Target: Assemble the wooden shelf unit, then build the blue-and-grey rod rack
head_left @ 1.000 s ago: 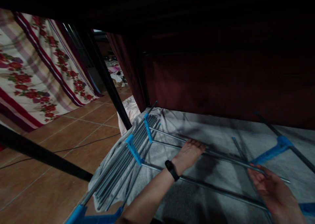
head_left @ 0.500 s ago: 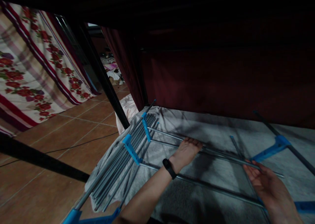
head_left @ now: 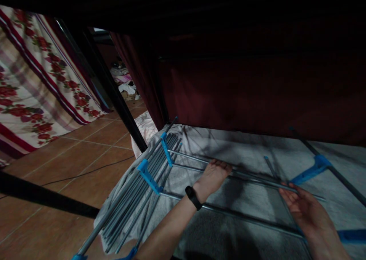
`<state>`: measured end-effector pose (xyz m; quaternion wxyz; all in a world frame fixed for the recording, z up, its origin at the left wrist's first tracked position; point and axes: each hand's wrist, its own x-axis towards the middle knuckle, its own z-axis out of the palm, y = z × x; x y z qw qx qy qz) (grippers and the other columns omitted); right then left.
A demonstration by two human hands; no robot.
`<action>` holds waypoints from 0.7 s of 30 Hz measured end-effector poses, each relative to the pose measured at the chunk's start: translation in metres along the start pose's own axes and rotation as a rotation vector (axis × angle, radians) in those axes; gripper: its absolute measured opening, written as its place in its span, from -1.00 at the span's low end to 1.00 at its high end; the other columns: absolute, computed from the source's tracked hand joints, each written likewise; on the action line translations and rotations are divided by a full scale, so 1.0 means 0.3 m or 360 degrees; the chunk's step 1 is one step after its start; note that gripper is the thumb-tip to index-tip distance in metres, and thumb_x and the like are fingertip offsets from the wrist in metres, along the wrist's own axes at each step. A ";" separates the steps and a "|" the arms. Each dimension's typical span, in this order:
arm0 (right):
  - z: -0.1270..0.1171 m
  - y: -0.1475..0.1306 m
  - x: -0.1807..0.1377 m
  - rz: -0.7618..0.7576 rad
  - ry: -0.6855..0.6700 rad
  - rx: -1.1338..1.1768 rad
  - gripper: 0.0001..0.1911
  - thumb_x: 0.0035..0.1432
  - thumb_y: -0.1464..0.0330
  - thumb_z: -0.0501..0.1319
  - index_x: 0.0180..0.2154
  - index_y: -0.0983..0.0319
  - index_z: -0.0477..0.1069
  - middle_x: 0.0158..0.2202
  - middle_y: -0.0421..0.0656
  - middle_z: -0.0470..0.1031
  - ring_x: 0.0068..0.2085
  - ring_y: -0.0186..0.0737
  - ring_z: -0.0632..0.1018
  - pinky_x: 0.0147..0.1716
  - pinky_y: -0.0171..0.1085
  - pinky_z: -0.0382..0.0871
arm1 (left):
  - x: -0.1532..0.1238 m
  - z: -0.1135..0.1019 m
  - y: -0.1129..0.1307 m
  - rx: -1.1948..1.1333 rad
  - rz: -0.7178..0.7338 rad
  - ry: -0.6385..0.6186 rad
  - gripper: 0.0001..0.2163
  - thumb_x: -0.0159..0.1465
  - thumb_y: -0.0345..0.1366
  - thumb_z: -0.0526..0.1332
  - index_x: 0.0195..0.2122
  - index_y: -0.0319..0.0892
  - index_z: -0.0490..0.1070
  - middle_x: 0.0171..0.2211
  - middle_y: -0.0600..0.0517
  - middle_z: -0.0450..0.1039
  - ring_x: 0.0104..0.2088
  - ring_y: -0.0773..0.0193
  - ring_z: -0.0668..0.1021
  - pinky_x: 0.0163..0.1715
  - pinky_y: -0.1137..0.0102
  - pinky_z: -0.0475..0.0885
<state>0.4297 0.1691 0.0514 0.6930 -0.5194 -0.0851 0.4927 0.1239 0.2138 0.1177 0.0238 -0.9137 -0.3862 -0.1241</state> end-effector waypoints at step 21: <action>0.109 0.002 -0.001 -0.0140 -0.0238 0.0290 -0.96 0.06 0.46 0.34 -0.38 0.25 0.51 -0.37 -0.12 0.63 -0.37 -0.29 0.62 -0.24 -0.32 0.61 | 0.073 0.044 -0.051 -0.0039 -0.0066 0.0068 -0.64 0.37 -0.47 0.00 0.09 -0.11 0.45 -0.04 -0.09 0.54 -0.04 0.09 0.56 0.02 0.15 0.40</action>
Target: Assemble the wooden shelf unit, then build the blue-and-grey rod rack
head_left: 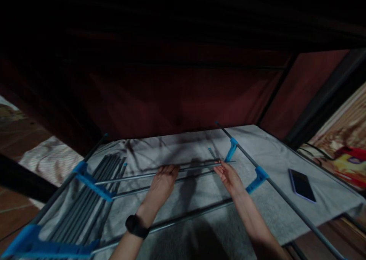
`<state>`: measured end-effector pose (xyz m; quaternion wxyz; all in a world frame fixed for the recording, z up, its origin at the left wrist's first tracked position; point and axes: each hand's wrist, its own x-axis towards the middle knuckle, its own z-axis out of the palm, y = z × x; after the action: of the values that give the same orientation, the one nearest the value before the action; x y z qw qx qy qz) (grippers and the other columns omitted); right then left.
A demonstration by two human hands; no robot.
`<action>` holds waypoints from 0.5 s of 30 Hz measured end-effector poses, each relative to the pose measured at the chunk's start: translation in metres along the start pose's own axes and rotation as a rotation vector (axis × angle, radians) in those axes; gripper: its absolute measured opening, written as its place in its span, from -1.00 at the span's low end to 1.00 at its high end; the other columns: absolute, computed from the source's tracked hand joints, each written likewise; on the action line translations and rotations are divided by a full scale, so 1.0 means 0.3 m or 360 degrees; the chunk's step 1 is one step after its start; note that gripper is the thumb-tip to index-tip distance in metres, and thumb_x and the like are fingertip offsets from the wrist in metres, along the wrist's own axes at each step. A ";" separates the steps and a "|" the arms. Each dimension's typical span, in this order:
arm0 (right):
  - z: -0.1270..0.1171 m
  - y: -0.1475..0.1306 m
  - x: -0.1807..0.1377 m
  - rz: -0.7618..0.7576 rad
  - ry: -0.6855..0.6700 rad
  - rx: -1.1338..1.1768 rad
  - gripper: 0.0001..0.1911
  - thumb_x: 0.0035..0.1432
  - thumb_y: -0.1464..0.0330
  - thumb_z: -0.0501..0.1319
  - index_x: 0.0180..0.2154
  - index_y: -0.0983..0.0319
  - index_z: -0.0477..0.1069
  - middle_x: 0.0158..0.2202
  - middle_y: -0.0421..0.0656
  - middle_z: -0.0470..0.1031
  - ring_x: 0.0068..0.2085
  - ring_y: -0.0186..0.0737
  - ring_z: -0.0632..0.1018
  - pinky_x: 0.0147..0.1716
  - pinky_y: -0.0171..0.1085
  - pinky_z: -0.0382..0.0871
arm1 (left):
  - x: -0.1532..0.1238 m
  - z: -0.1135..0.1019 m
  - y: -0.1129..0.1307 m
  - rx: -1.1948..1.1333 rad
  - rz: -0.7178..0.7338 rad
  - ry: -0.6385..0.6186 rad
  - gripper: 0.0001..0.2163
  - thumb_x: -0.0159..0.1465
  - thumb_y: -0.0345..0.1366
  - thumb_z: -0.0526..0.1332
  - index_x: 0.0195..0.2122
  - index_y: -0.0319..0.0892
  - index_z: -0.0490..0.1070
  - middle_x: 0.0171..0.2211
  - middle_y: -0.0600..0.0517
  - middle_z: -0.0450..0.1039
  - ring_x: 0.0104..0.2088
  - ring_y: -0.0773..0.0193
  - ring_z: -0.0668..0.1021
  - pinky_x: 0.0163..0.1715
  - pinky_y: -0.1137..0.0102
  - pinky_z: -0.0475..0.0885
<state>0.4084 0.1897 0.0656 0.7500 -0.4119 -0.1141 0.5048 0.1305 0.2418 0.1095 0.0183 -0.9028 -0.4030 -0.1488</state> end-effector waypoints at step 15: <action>0.016 0.022 0.041 -0.0005 -0.0020 0.0024 -0.88 0.07 0.39 0.37 -0.40 0.22 0.44 -0.45 -0.19 0.57 -0.42 -0.32 0.59 -0.27 -0.31 0.59 | 0.381 0.035 0.294 -0.0883 0.0156 -0.0104 -0.71 0.34 -0.36 0.11 0.04 -0.18 0.48 0.00 -0.09 0.52 -0.02 0.19 0.55 0.07 0.33 0.40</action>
<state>0.4070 0.2037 0.0608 0.7533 -0.4029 -0.1156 0.5069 0.2699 0.2664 0.1397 -0.2354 -0.8961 -0.3030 -0.2233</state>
